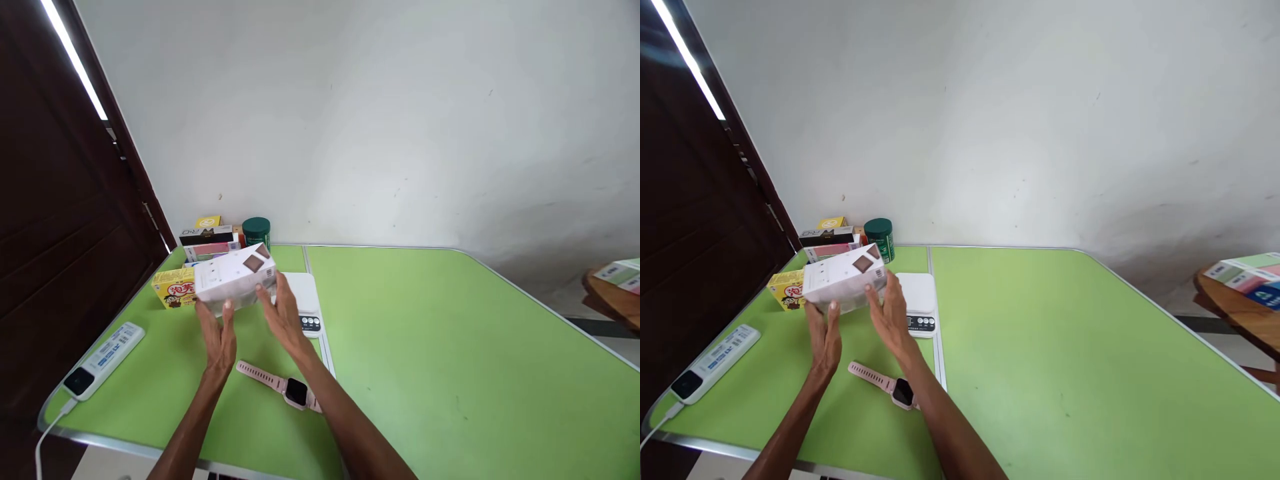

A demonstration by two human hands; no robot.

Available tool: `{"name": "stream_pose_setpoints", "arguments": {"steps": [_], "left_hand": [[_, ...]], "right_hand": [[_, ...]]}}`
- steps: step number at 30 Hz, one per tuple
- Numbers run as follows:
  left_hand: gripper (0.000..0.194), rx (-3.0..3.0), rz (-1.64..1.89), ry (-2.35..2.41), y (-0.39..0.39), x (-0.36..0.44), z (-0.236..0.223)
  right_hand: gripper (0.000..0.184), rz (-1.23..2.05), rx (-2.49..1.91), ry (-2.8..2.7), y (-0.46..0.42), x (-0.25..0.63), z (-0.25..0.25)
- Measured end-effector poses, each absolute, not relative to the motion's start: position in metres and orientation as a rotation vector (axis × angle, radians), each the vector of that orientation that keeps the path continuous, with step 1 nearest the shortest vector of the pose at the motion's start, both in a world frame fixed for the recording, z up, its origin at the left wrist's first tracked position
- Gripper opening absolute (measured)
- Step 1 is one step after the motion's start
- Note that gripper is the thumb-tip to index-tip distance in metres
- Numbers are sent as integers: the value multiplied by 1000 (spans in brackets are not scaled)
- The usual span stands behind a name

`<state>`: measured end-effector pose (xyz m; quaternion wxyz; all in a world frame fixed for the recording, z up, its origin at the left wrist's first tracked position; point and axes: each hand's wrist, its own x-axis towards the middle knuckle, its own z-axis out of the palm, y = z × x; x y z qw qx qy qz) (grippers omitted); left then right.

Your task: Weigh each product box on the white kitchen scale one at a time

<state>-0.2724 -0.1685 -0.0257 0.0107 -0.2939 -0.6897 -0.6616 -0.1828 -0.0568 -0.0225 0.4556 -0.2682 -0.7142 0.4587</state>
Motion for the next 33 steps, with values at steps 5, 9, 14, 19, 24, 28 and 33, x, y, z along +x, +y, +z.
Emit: {"name": "stream_pose_setpoints", "arguments": {"steps": [5, 9, 14, 19, 24, 28, 33], "left_hand": [[93, -1243, -2190, -2073, -117, -255, -15], [93, -1383, -2161, -2135, -88, -248, -26], [92, -1449, -2066, -2180, -74, -247, -35], [91, -1407, -2145, -2219, -76, -270, -46], [96, -1207, -2557, -2255, -79, -300, -85], [105, -1099, -2837, -2208, -76, -311, -108], [110, -1011, -2931, -2170, -75, -315, -111]], "right_hand": [[59, 1012, -780, -1675, -20, -136, -10], [60, 996, -855, -1682, 3, -110, -28], [63, 1007, -864, -1671, 16, -101, -43], [65, 1069, -927, -1562, 28, -93, -50], [63, 963, -1074, -1515, 43, -78, -79], [56, 900, -1108, -1527, 46, -78, -96], [51, 902, -1099, -1528, 44, -79, -99]]}}
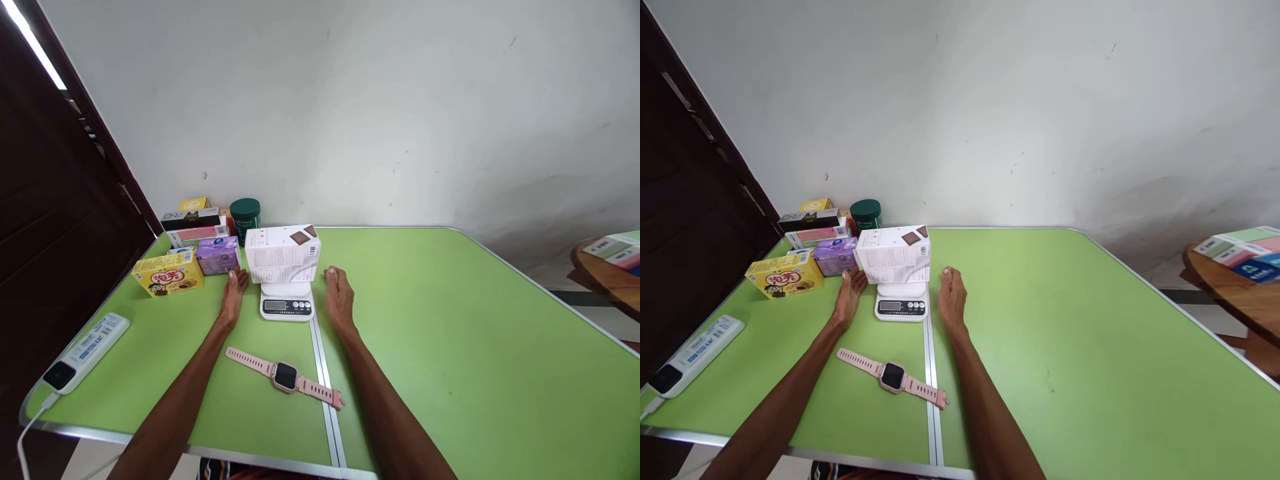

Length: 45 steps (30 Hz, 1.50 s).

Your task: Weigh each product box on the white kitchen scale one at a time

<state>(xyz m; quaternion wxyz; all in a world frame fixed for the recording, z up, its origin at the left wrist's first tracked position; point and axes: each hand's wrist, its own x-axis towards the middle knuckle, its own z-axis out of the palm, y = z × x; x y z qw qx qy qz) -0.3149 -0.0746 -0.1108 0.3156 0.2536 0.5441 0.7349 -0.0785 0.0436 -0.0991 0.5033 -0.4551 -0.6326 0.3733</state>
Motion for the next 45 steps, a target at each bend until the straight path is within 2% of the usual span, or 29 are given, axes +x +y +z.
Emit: {"name": "stream_pose_setpoints", "arguments": {"steps": [6, 13, 18, 26, 33, 40, 45], "left_hand": [[103, 639, 1925, 1426, -78, -318, -112], [105, 565, 1943, 1407, -74, -316, -110], [111, 686, 1900, 1529, -80, -310, -105], [95, 1273, 1840, 1797, -95, -287, -68], [80, 1413, 1729, 1777, -85, -261, -35], [86, 1546, 1541, 1593, -39, -200, 3], [90, 1534, 1392, 1500, 37, -138, -17]], "right_hand": [[57, 917, -1114, -1502, 45, -77, -103], [53, 917, -1131, -1530, 47, -77, -105], [58, 885, -1118, -1531, 45, -76, -104], [71, 787, -893, -1516, 32, -103, -95], [61, 851, -804, -1546, 16, -115, -68], [65, 717, -905, -1381, 57, -52, -34], [68, 640, -1071, -1298, 112, 14, -48]]}}
